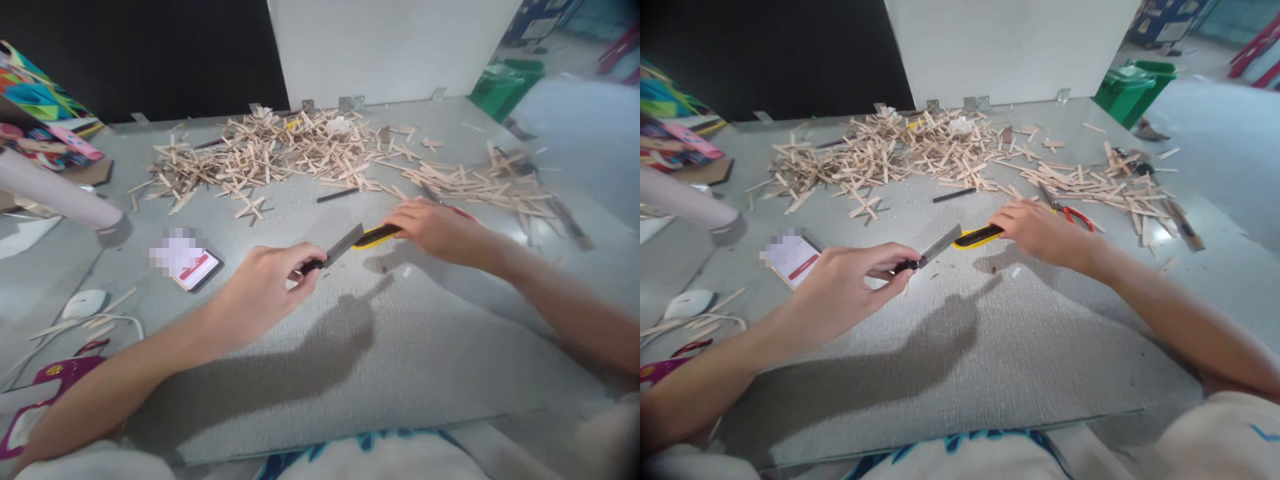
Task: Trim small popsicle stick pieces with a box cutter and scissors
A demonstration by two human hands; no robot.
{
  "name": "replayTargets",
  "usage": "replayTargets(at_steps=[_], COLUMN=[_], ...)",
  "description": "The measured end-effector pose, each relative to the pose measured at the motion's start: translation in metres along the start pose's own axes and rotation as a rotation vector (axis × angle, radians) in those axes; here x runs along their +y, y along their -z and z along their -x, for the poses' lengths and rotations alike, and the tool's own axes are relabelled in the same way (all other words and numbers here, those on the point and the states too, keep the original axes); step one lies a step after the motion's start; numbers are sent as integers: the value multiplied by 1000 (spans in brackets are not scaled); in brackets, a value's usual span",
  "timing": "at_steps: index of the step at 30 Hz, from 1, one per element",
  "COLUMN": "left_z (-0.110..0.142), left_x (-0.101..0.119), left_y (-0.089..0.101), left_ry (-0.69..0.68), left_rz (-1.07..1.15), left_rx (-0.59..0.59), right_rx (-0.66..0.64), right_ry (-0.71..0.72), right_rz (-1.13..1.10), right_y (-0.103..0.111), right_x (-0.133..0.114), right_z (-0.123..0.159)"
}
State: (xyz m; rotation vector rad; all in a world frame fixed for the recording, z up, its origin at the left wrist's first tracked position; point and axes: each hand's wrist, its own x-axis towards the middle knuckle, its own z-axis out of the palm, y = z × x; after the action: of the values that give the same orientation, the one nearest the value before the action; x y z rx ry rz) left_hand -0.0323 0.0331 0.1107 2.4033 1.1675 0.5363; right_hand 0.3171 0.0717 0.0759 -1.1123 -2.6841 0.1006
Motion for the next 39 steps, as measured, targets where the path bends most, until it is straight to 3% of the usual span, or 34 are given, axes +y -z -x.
replayTargets(at_steps=[4, 8, 18, 28, 34, 39], left_z=[4, 8, 12, 15, 15, 16], left_x=[1, 3, 6, 7, 4, 2], left_y=[-1, -2, -1, -6, -13, -17], left_ry=[-60, -91, -172, -218, -280, -206], left_rz=[-49, -90, -140, -176, -161, -136], left_rx=[9, 27, 76, 138, 98, 20], right_rx=[36, 31, 80, 21, -1, 1], right_ry=[-38, -36, -56, 6, 90, 81], right_rz=[-1, 1, -38, 22, 68, 14], right_y=[32, 48, 51, 51, 43, 43], right_x=[-2, -4, -9, -28, -49, -58], right_z=[6, 12, 17, 22, 22, 19])
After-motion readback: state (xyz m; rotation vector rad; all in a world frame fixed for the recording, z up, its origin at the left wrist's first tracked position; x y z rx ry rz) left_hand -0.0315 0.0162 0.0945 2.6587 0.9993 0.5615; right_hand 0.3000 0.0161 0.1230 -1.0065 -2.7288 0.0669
